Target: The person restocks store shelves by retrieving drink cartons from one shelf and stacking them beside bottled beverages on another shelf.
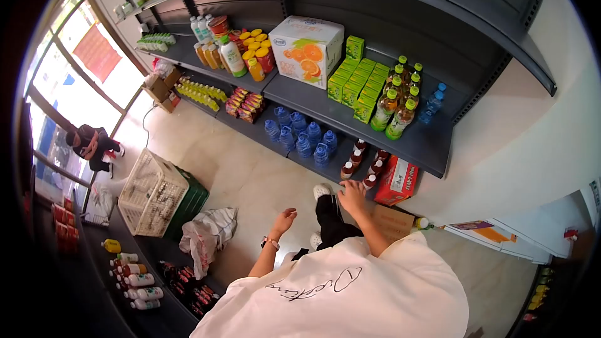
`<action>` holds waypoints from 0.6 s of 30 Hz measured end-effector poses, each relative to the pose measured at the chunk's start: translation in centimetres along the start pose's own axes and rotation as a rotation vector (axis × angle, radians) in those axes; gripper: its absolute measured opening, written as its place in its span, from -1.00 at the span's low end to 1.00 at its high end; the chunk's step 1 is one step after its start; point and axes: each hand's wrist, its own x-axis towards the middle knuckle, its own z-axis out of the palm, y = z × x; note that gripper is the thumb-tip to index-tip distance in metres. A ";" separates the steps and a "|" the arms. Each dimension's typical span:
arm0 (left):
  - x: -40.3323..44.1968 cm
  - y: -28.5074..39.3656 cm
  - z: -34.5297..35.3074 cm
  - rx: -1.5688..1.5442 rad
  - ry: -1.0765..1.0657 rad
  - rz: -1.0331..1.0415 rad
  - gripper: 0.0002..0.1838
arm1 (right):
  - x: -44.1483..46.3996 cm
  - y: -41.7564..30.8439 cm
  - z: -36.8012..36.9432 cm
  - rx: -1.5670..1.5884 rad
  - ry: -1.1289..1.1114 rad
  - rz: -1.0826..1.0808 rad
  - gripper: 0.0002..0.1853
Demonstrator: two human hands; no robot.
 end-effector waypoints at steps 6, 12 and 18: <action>5.8 9.0 -0.7 0.160 -0.204 0.191 -0.47 | 6.6 -2.2 -1.1 0.019 0.176 -0.107 -0.60; 15.0 16.8 -2.5 0.379 -0.201 0.419 -0.37 | 15.8 -5.9 -1.4 0.102 0.246 -0.141 -0.46; 24.0 27.1 -4.8 0.405 -0.134 0.636 -0.32 | 26.1 -8.2 -4.0 -0.006 0.329 -0.127 -0.36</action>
